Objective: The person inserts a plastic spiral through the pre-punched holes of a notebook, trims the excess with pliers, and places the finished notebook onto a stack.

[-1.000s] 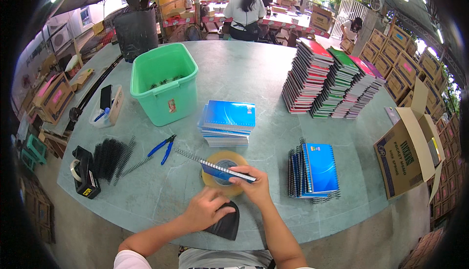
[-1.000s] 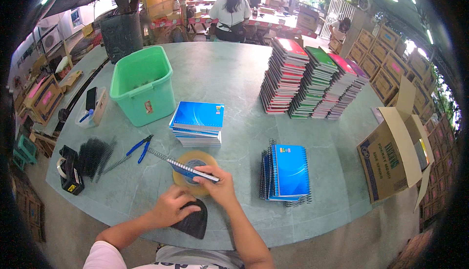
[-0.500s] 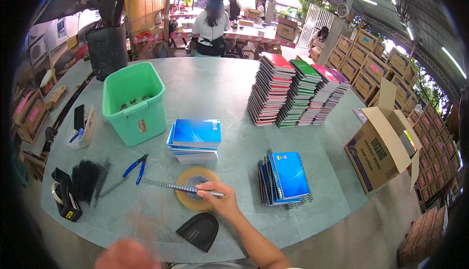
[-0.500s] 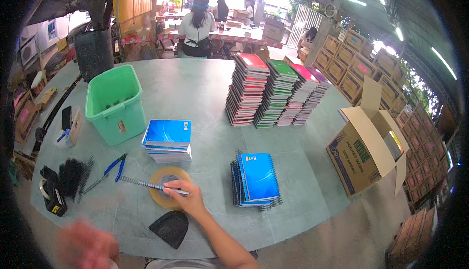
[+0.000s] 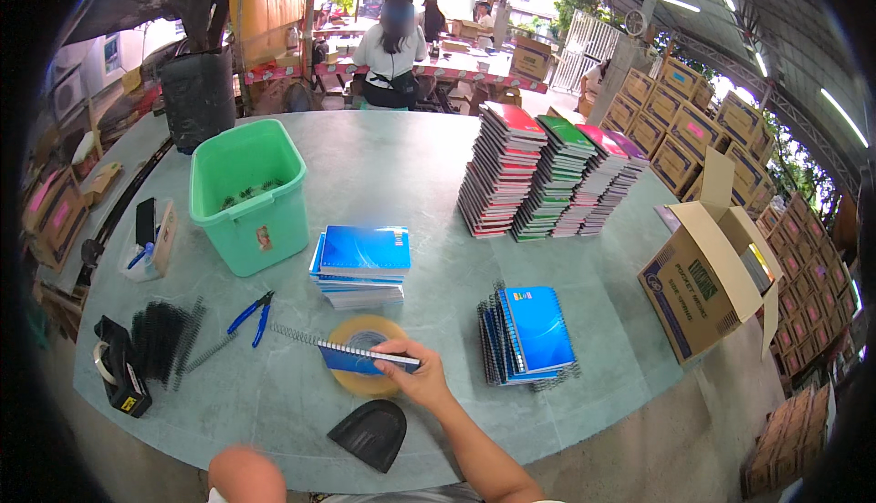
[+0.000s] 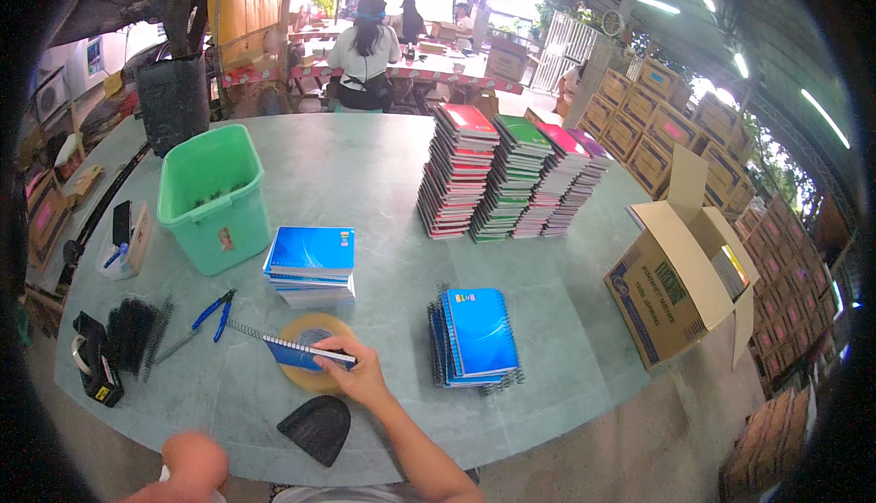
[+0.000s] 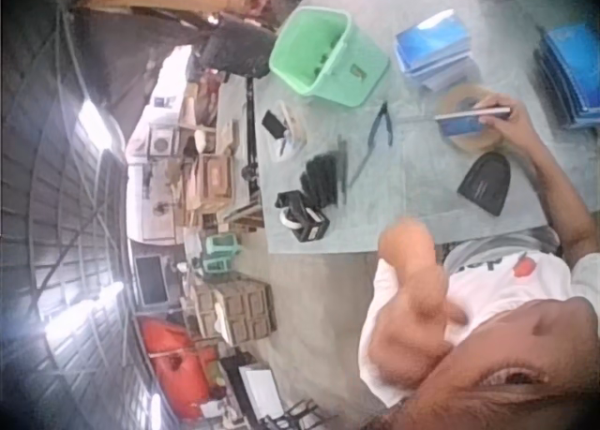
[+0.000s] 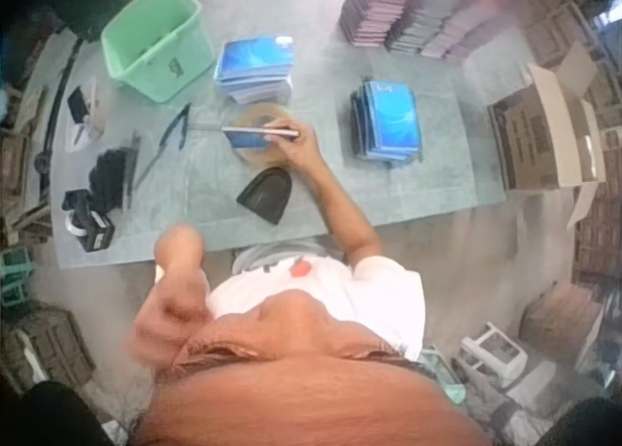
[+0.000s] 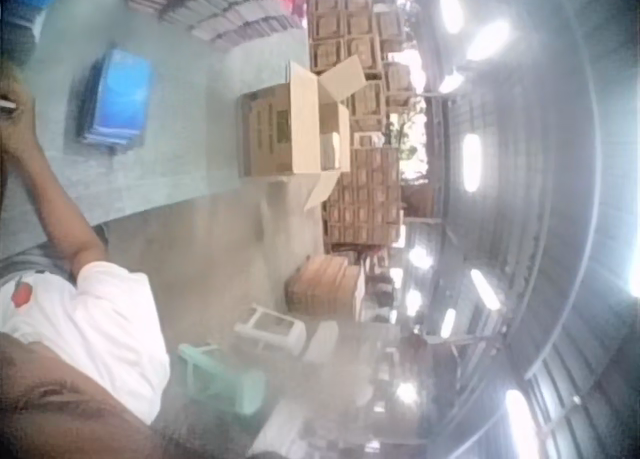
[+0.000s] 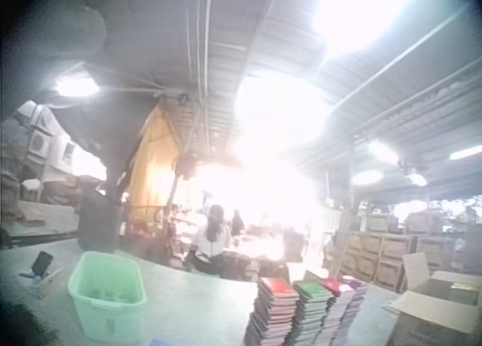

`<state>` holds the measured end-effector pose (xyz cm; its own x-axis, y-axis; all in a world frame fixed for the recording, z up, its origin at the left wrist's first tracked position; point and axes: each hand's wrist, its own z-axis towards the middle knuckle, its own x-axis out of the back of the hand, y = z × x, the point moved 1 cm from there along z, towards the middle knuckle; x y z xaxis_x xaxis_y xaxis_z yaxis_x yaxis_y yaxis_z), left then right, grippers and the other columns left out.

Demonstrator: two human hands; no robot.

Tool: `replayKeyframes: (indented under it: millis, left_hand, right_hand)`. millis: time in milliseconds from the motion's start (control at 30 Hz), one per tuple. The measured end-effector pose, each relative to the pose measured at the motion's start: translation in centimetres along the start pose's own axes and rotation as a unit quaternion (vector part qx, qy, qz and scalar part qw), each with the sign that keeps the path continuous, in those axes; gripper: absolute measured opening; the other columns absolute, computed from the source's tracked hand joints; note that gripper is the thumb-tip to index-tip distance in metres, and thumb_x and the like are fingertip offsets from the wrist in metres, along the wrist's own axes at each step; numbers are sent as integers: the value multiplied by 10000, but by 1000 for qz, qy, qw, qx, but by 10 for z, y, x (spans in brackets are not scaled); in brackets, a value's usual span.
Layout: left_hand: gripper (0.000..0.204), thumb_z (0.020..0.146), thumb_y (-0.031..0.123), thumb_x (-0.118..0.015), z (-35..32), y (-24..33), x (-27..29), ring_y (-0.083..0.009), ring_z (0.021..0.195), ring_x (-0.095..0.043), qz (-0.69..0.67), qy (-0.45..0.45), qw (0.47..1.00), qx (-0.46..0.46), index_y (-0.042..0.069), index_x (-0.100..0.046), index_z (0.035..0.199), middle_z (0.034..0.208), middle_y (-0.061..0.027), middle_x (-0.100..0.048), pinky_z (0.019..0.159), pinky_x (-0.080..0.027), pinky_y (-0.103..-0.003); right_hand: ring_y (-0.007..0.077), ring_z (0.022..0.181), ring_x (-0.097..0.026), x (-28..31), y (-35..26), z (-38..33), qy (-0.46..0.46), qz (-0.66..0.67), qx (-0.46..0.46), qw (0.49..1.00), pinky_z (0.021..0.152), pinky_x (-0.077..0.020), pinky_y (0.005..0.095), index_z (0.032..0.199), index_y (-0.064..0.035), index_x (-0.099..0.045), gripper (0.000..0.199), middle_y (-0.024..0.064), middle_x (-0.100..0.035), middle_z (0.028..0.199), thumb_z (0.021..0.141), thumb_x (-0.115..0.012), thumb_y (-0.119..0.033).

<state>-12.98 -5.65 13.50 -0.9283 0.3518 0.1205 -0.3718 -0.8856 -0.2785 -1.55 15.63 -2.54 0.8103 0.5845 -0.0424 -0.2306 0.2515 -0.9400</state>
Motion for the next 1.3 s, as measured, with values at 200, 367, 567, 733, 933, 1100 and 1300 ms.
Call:
replayKeyframes:
  millis: [200,367,567,733,933,1100,1300]
  left_hand:
    - [463,785,203,-656,-124,-47,-2,-295,940,-581,382,-443,429,688,87,-511,1209,1099,-167,-557,752,-471,-358]
    - [455,763,140,-670,-161,-26,16,-309,817,-566,395,-142,575,702,177,-545,1199,999,-131,-545,740,-480,-397]
    - [405,724,42,-672,-105,-62,58,-253,772,-569,613,-57,591,521,172,-604,1101,874,-99,-509,655,-493,-345]
    - [348,717,27,-669,-88,-67,54,-227,716,-563,639,-46,592,489,156,-623,1038,854,-72,-501,592,-480,-321]
    - [338,699,3,-680,-110,-68,40,-254,761,-564,542,-96,588,593,125,-629,1010,889,-91,-539,649,-465,-348]
    - [363,705,60,-708,-110,-73,42,-255,768,-576,501,-119,583,628,145,-640,1051,875,-102,-531,679,-484,-346]
    - [331,735,120,-669,-170,-30,1,-250,797,-565,369,-168,605,685,152,-627,1062,886,-93,-532,691,-472,-367]
  right_hand:
    - [114,908,-594,23,-11,-8,12,-20,-74,997,811,-463,241,1013,-9,-651,224,64,-663,1005,790,-673,-15]
    - [123,901,-602,7,-1,-8,-11,65,-69,995,805,-483,244,1036,6,-628,225,89,-655,1021,811,-636,16]
    - [116,932,-592,14,-9,-12,19,92,-102,990,803,-472,236,1025,17,-618,199,86,-658,1013,829,-600,37]
    - [131,1010,-572,13,-9,-10,-14,56,-37,998,839,-468,248,1161,9,-540,339,116,-642,1067,832,-533,90]
    - [176,1093,-555,13,-11,-10,-36,35,-65,997,897,-456,268,1275,-20,-460,485,136,-604,1149,822,-422,150]
    - [182,1095,-556,14,-6,-13,-27,65,-79,994,918,-456,279,1253,-14,-475,467,140,-601,1152,820,-419,149]
    - [171,1006,-596,5,-14,-12,-16,80,-101,992,880,-468,278,1079,10,-597,281,145,-641,1075,802,-615,53]
